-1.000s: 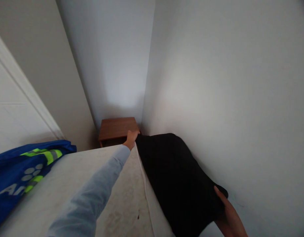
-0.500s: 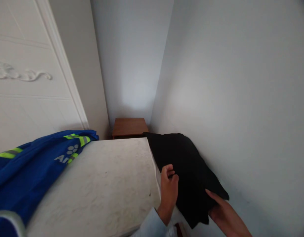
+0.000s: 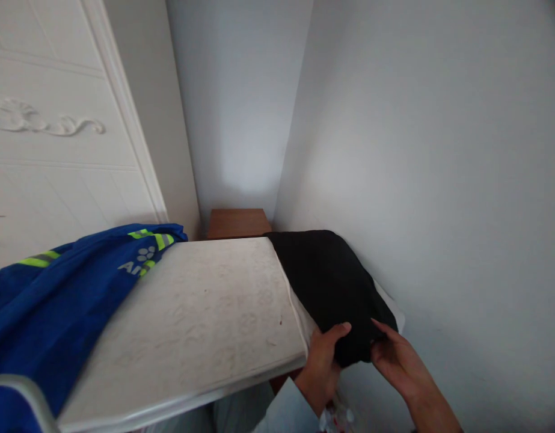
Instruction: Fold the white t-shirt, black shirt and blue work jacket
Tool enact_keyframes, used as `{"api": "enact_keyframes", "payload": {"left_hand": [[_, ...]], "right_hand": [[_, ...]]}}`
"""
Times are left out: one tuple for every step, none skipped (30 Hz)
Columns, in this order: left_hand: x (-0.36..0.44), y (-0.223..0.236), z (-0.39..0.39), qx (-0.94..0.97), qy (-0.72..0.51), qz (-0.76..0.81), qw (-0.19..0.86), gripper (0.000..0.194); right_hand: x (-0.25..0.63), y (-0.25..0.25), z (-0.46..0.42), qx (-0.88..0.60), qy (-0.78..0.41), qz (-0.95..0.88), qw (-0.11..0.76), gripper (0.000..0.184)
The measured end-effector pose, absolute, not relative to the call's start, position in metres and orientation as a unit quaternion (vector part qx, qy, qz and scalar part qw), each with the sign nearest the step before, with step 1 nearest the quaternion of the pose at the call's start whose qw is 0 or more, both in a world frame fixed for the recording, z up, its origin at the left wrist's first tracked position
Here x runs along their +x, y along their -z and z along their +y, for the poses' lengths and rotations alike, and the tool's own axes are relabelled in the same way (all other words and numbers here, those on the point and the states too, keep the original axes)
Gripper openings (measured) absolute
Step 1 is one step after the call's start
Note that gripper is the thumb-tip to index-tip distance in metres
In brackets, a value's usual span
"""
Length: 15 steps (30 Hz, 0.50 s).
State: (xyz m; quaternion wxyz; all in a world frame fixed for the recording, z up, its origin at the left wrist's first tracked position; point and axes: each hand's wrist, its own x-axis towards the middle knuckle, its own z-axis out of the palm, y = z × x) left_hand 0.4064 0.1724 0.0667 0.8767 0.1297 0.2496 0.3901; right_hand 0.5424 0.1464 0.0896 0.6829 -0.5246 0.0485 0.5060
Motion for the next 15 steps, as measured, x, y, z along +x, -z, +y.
{"api": "enact_keyframes", "payload": {"left_hand": [[0.404, -0.068, 0.175, 0.14, -0.384, 0.281, 0.868, 0.065], [0.401, -0.068, 0.177, 0.156, -0.38, 0.314, 0.856, 0.064], [0.397, -0.067, 0.177, 0.177, -0.378, 0.343, 0.841, 0.061], [0.392, -0.066, 0.177, 0.198, -0.378, 0.366, 0.827, 0.058], [0.387, -0.064, 0.175, 0.218, -0.38, 0.381, 0.814, 0.055], [0.382, -0.061, 0.173, 0.231, -0.383, 0.389, 0.805, 0.053], [0.377, -0.058, 0.17, 0.238, -0.385, 0.395, 0.799, 0.053], [0.373, -0.054, 0.167, 0.24, -0.386, 0.401, 0.796, 0.054], [0.371, -0.05, 0.164, 0.24, -0.386, 0.405, 0.794, 0.055], [0.369, -0.045, 0.161, 0.239, -0.384, 0.405, 0.795, 0.058], [0.368, -0.04, 0.159, 0.238, -0.381, 0.401, 0.798, 0.061], [0.369, -0.035, 0.157, 0.238, -0.379, 0.396, 0.802, 0.063], [0.37, -0.03, 0.156, 0.237, -0.378, 0.391, 0.805, 0.066], [0.372, -0.026, 0.155, 0.236, -0.378, 0.389, 0.806, 0.068], [0.374, -0.022, 0.154, 0.234, -0.379, 0.391, 0.806, 0.07]], "right_hand": [[0.544, -0.086, 0.146, -0.518, -0.5, 0.043, 0.693, 0.031], [0.547, -0.084, 0.147, -0.511, -0.495, 0.044, 0.701, 0.027], [0.551, -0.082, 0.148, -0.508, -0.491, 0.05, 0.707, 0.022], [0.555, -0.081, 0.15, -0.507, -0.486, 0.059, 0.709, 0.018], [0.561, -0.081, 0.152, -0.513, -0.483, 0.069, 0.706, 0.016], [0.566, -0.082, 0.154, -0.525, -0.478, 0.074, 0.701, 0.014], [0.572, -0.084, 0.156, -0.538, -0.473, 0.068, 0.694, 0.013], [0.577, -0.086, 0.157, -0.55, -0.465, 0.055, 0.691, 0.013], [0.581, -0.089, 0.158, -0.558, -0.454, 0.04, 0.694, 0.014], [0.585, -0.092, 0.158, -0.558, -0.441, 0.022, 0.702, 0.016], [0.588, -0.094, 0.156, -0.553, -0.424, 0.005, 0.717, 0.018], [0.59, -0.094, 0.154, -0.545, -0.407, -0.008, 0.733, 0.021], [0.592, -0.092, 0.152, -0.539, -0.395, -0.014, 0.744, 0.023], [0.595, -0.086, 0.148, -0.539, -0.392, -0.014, 0.746, 0.026], [0.598, -0.078, 0.143, -0.545, -0.396, -0.006, 0.739, 0.027]]}}
